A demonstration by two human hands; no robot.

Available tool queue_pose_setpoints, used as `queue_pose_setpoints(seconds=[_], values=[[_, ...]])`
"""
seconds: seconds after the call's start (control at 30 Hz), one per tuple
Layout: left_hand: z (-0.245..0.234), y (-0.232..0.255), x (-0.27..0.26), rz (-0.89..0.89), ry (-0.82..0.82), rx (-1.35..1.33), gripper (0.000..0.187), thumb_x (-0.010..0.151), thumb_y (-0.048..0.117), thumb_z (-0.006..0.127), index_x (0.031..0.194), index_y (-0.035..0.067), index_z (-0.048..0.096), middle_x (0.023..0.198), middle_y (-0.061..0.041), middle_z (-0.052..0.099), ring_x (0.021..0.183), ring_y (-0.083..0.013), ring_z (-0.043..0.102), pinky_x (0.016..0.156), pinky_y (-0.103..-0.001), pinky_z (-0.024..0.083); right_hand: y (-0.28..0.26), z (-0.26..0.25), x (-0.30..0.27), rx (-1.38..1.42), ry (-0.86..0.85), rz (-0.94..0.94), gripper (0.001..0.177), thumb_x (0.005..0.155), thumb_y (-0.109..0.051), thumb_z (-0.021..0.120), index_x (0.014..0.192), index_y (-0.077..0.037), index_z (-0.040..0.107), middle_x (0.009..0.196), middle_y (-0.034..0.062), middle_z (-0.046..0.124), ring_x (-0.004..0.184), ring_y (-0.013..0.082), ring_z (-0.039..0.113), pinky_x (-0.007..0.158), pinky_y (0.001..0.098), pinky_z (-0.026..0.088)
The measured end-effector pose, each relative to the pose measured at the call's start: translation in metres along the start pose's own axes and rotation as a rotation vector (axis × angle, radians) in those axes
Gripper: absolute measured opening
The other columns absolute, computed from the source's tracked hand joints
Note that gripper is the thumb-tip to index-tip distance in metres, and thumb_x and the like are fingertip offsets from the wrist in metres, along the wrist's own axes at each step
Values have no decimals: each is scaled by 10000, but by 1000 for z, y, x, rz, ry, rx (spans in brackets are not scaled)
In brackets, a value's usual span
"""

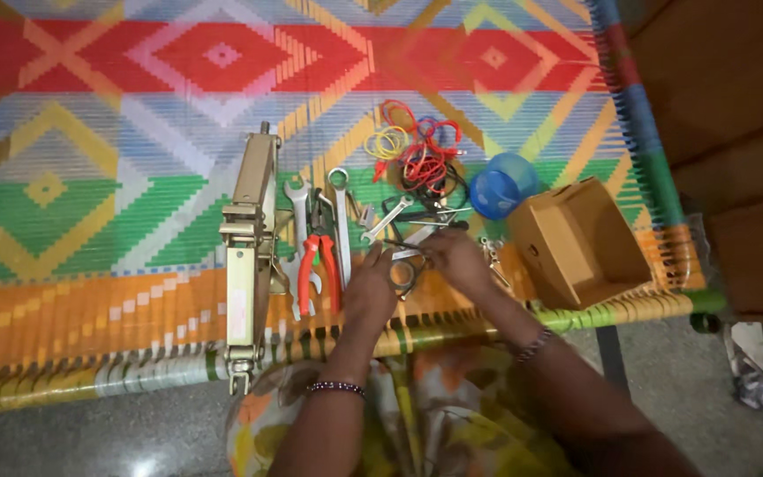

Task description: The person assembles a door lock mechanism by hand, handling screws, nuts, and washers. They place small parts into a cardboard box and manipulate the lock body and associated hardware on a woven table.

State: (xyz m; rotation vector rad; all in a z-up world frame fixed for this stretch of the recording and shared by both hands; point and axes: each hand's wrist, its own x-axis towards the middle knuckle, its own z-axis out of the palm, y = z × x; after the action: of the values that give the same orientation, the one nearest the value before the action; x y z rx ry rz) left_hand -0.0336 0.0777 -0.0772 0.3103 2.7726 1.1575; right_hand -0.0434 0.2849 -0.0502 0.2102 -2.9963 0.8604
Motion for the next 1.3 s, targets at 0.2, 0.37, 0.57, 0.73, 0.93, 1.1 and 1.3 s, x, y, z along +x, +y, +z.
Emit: queue_pose_setpoints(seconds=[0.2, 0.37, 0.57, 0.73, 0.93, 1.1, 1.3], values=[[-19, 16, -3, -33, -106, 78, 497, 881, 27, 546, 1358, 138, 628, 1429, -39, 586, 1151, -342, 629, 976, -439, 523, -11, 44, 9, -169, 234, -88, 118, 791, -138, 736, 874, -56, 756, 916, 138, 677, 945, 372, 617, 854, 467, 504], [-20, 15, 0, -53, -73, 9, 469, 850, 74, 592, 1312, 118, 656, 1309, -121, 630, 1117, -363, 626, 939, -462, 515, -2, 47, 28, -375, 111, -161, 124, 806, -172, 727, 788, -52, 709, 892, 142, 679, 933, 359, 633, 859, 472, 504], [-11, 6, 5, 56, 209, -39, 361, 831, 69, 582, 1172, 80, 701, 1146, -187, 695, 1084, -399, 653, 913, -493, 524, -2, 71, 52, -85, 335, 67, 98, 899, -143, 678, 915, -46, 690, 934, 166, 686, 926, 384, 631, 844, 494, 509], [-17, 10, 5, -97, 181, -59, 295, 912, 105, 552, 1155, 103, 720, 1106, -187, 694, 980, -400, 671, 867, -510, 529, 3, 109, 71, -308, 302, 171, 155, 857, -156, 691, 938, -34, 640, 912, 200, 672, 882, 400, 639, 777, 502, 524], [-25, 18, 6, -165, 95, -30, 244, 926, 144, 565, 1120, 107, 707, 1099, -188, 680, 950, -407, 669, 822, -526, 525, 14, 134, 64, -474, 316, 89, 200, 818, -68, 628, 1012, -26, 597, 930, 192, 665, 877, 379, 655, 776, 476, 551], [-20, 12, 7, -132, 159, -39, 244, 905, 151, 591, 1110, 137, 723, 1085, -158, 693, 961, -393, 673, 832, -513, 534, 21, 118, 67, -289, 132, 272, 192, 838, -62, 656, 1020, -16, 617, 862, 241, 699, 806, 414, 667, 733, 518, 540], [-12, 7, 8, -149, 143, -40, 325, 884, 131, 606, 1189, 155, 716, 1166, -161, 681, 992, -390, 665, 818, -504, 531, 51, 51, 47, 846, -222, 625, 233, 821, -54, 745, 1051, -37, 712, 826, 80, 699, 624, 197, 595, 521, 377, 419]])
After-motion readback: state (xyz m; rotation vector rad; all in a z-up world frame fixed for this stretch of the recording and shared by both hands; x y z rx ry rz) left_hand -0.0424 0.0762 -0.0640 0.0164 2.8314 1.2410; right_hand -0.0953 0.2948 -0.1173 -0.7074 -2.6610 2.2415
